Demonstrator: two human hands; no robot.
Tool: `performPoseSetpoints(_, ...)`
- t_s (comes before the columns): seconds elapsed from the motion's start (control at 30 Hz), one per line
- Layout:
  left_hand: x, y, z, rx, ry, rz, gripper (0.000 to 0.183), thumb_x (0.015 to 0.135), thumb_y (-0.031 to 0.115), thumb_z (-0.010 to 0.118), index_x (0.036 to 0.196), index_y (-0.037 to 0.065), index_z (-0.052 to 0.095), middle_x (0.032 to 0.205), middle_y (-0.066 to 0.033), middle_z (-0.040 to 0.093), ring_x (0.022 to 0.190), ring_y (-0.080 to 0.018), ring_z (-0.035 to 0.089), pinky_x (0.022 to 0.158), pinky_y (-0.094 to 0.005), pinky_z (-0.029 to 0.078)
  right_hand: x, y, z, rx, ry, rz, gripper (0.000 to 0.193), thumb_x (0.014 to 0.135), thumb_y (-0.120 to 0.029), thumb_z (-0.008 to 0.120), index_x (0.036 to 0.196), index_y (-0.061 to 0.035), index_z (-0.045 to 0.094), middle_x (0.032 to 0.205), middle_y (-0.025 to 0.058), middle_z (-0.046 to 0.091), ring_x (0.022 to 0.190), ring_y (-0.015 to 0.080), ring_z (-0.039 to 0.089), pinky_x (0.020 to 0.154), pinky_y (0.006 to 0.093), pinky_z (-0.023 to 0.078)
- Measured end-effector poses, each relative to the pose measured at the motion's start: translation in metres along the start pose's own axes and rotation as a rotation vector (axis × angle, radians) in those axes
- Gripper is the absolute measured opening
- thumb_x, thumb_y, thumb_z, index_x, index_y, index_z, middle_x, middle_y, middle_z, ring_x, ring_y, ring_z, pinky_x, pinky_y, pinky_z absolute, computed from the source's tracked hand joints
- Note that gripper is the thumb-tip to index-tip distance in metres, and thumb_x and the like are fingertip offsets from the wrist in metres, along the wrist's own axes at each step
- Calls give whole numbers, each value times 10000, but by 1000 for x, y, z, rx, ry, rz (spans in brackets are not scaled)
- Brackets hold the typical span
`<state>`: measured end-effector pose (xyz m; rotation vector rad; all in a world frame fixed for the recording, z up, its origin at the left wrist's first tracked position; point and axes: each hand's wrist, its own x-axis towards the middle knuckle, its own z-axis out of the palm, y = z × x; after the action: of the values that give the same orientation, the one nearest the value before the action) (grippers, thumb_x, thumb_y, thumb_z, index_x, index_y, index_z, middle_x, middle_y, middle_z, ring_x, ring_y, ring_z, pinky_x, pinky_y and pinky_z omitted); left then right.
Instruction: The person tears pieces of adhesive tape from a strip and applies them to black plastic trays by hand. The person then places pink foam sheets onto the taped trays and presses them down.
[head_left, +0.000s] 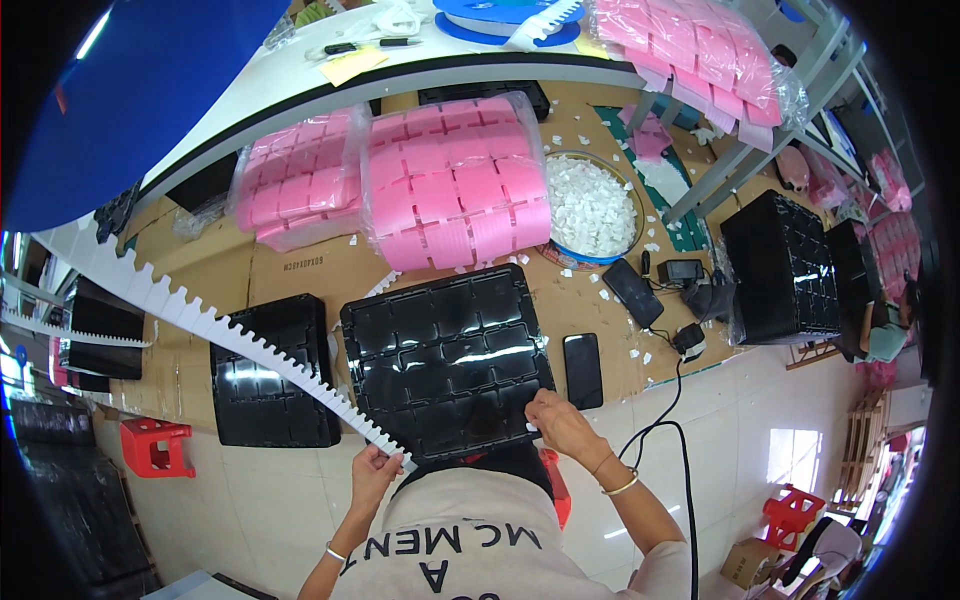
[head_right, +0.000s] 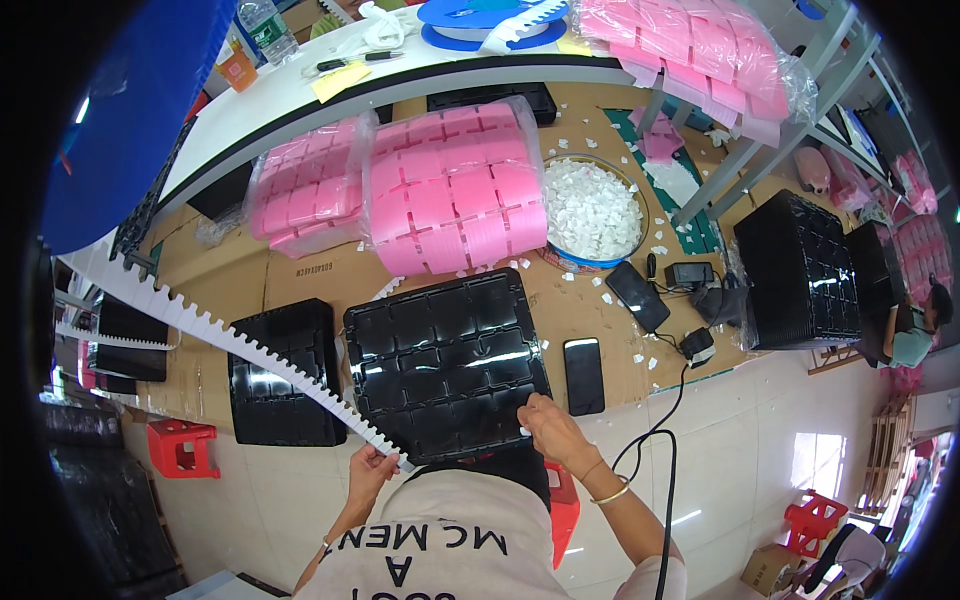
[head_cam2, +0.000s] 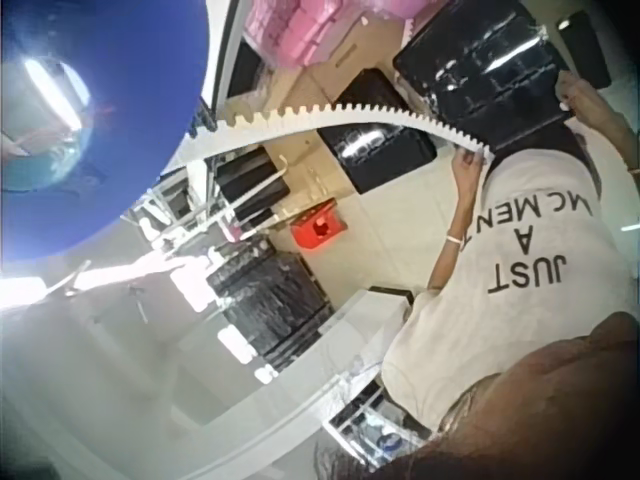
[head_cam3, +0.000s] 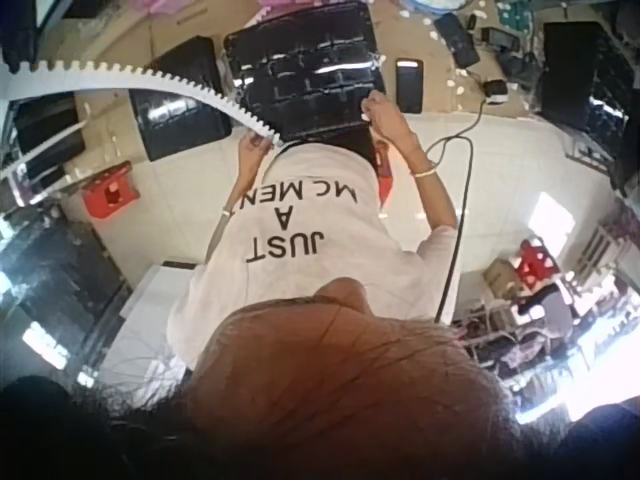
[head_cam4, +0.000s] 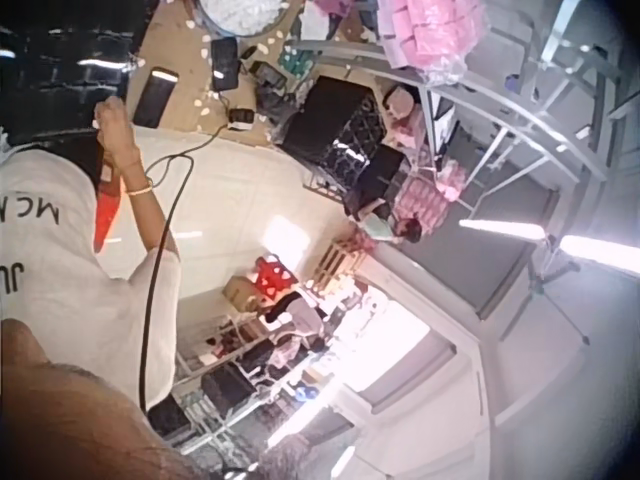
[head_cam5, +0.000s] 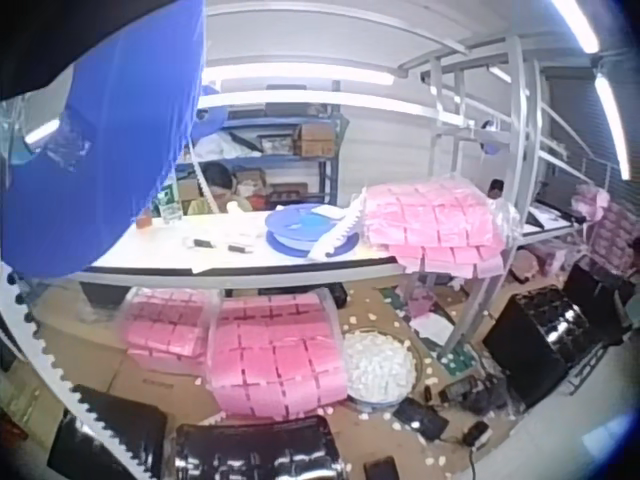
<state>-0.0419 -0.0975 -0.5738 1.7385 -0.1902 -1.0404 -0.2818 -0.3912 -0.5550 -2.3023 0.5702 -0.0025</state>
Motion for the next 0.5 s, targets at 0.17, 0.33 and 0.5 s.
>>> performPoseSetpoints(0.17,4,-4,0,43,4,-2,105,887,32,706,963,-8,645,769,-42,676,612,-79,619,506,-205,419,11,10,8,-83,72,-53,76,780,67,589,827,8,588,886,175,542,906,360,580,802,438,492)
performPoseSetpoints(0.33,4,-9,1,28,29,-9,92,886,25,702,952,-5,646,760,-42,676,612,-77,621,509,-205,431,17,12,8,-107,73,-74,100,770,69,586,854,15,593,899,181,543,909,363,584,797,445,500)
performPoseSetpoints(0.5,12,-14,1,50,32,-29,94,883,25,702,955,1,647,767,-42,679,609,-77,621,522,-202,448,18,20,9,-124,69,-97,115,787,10,636,897,-3,603,939,166,548,927,355,589,816,441,512)
